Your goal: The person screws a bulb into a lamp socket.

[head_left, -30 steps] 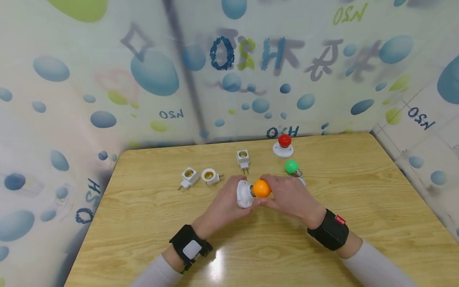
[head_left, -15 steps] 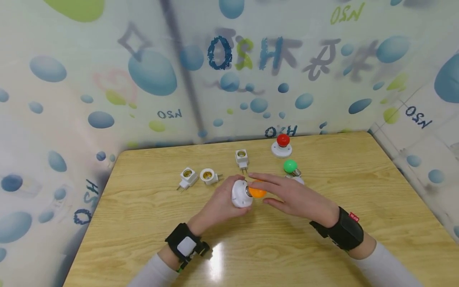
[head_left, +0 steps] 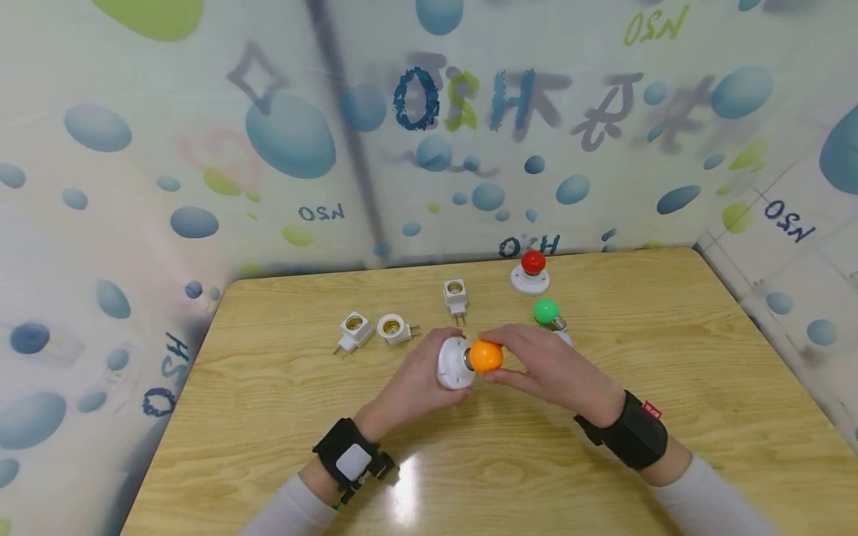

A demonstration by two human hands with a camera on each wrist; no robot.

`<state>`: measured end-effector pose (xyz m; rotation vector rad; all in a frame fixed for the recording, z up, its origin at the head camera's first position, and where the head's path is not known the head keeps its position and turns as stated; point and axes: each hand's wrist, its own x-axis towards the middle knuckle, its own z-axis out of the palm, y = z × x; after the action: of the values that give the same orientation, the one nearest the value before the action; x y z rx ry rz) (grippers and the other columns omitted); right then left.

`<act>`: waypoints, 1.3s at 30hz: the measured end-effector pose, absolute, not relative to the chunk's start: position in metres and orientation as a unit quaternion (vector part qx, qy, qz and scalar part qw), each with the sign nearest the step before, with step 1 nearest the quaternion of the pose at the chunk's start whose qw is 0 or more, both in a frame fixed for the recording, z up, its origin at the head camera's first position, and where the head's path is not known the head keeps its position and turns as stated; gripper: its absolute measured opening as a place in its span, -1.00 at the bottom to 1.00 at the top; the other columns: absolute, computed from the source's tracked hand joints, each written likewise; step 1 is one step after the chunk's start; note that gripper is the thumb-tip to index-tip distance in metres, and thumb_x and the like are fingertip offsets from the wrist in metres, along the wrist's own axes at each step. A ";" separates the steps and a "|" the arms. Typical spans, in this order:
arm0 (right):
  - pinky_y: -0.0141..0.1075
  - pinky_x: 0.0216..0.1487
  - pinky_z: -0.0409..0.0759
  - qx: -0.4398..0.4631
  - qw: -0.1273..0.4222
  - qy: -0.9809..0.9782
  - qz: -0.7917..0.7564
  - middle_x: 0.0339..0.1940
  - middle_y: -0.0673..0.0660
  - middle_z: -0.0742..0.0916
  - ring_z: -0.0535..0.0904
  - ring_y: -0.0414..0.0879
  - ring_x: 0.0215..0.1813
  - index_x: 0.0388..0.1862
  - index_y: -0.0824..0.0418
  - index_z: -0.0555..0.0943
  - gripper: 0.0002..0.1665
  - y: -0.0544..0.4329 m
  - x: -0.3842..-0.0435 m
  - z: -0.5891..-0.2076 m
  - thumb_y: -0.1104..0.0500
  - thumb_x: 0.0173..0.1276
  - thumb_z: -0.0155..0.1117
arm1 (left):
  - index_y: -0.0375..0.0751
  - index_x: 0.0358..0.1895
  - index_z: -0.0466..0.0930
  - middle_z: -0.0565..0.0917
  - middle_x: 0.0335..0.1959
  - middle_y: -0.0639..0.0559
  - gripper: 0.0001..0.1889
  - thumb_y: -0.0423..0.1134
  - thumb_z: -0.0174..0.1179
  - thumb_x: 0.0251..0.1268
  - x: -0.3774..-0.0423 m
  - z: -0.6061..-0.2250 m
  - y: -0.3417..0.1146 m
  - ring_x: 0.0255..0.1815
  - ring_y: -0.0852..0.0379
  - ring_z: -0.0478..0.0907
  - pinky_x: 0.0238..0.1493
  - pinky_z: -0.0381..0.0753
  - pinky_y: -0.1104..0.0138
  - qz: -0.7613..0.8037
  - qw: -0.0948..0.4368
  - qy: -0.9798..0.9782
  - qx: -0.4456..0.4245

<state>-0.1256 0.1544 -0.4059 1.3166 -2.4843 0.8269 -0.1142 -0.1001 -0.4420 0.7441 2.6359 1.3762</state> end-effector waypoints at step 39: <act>-0.31 -0.12 0.69 0.449 0.121 -0.845 0.265 -0.15 -0.01 0.72 0.58 -0.20 -0.22 0.12 0.21 0.59 -0.39 0.147 -0.123 -0.402 -0.26 0.43 0.34 | -0.30 0.33 0.43 0.66 0.07 -0.03 -0.13 -0.08 0.66 -0.06 -0.106 -0.443 -0.097 -0.07 0.10 0.58 0.00 0.65 0.20 0.428 0.007 0.866 0.258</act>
<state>-0.1229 0.1470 -0.4023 1.3104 -2.4684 0.7735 -0.1062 -0.0968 -0.4426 0.8068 2.7086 1.3372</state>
